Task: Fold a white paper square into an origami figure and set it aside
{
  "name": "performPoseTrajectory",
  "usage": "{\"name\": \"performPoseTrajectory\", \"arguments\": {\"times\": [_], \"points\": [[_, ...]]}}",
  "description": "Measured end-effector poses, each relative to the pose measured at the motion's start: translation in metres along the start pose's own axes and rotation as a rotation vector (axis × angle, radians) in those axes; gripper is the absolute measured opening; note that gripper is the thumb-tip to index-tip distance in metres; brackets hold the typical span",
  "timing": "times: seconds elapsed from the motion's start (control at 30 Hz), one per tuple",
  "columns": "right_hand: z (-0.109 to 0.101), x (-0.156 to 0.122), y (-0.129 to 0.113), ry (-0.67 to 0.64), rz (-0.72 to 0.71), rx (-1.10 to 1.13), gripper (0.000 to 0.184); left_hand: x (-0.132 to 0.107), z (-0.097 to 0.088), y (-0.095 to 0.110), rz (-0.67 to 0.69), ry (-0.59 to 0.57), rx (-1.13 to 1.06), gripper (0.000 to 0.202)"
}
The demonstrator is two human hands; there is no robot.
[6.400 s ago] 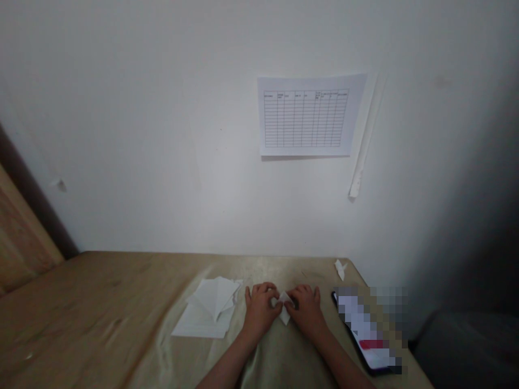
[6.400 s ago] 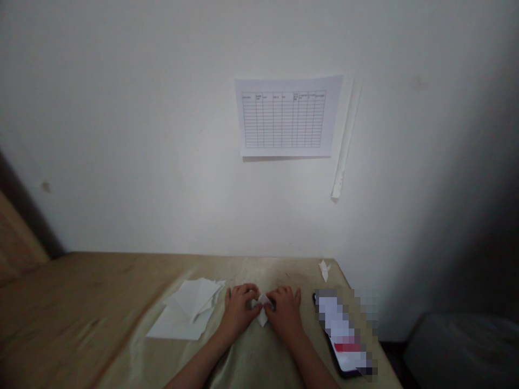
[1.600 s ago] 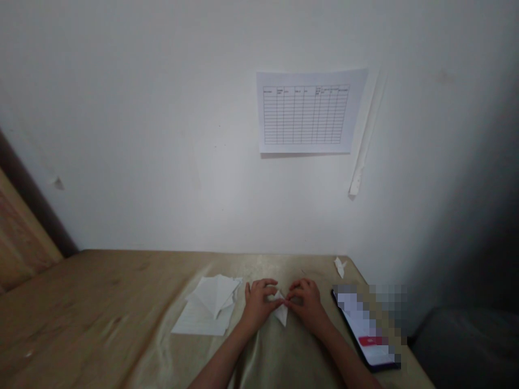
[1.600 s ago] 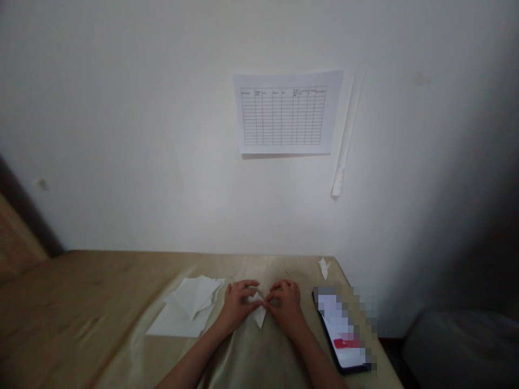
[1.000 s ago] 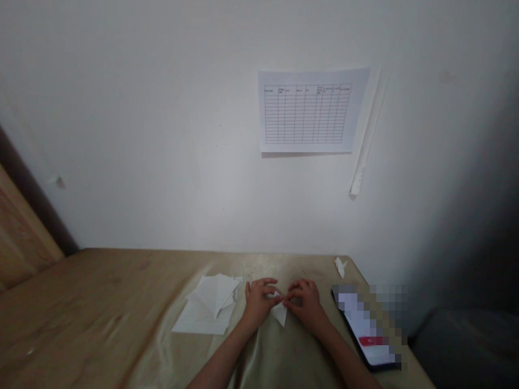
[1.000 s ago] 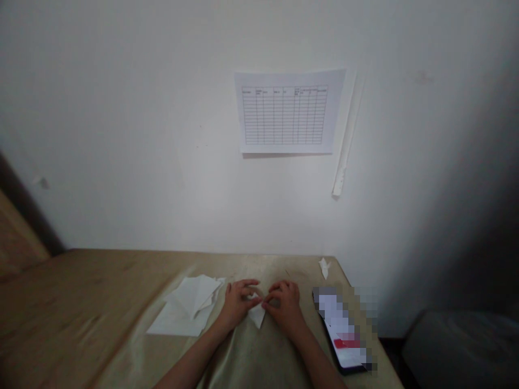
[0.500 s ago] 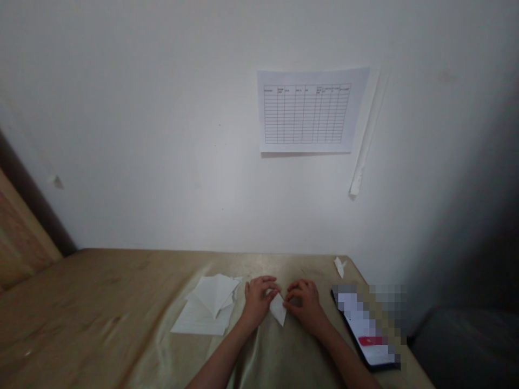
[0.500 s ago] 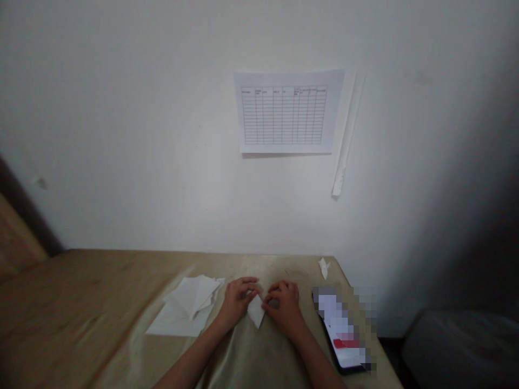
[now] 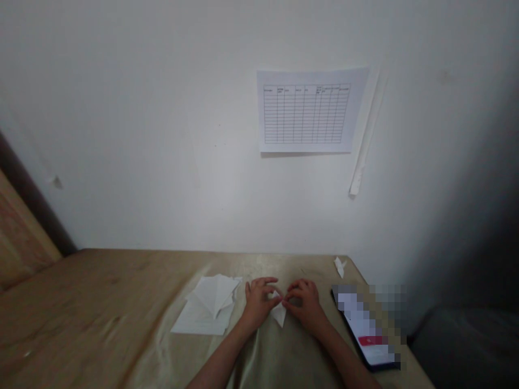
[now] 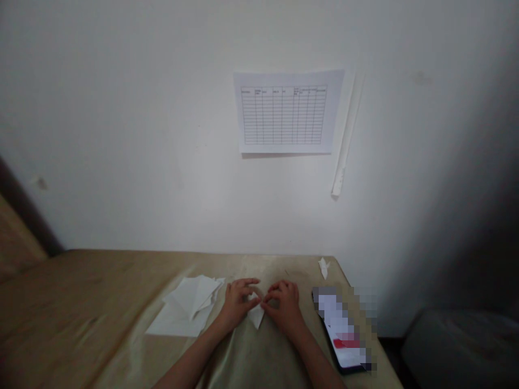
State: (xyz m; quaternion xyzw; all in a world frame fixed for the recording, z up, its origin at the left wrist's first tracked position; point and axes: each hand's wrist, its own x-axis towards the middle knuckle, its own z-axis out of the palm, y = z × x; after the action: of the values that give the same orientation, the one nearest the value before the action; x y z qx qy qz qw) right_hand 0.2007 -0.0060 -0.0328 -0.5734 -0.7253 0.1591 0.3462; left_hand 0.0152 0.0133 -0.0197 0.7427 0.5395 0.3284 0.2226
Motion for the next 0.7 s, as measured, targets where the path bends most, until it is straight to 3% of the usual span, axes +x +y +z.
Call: {"name": "performPoseTrajectory", "arguments": {"times": [0.37,0.7], "points": [[0.0005,-0.0008,0.0012,-0.017,-0.003,-0.001,0.002,0.0074,0.0005,-0.0103,0.065,0.131,-0.090,0.003],[0.0048,0.0017,0.0024,0.066,-0.037,0.047,0.007,0.0054,-0.0035,-0.0031,0.073,0.098,-0.042,0.003]]}}
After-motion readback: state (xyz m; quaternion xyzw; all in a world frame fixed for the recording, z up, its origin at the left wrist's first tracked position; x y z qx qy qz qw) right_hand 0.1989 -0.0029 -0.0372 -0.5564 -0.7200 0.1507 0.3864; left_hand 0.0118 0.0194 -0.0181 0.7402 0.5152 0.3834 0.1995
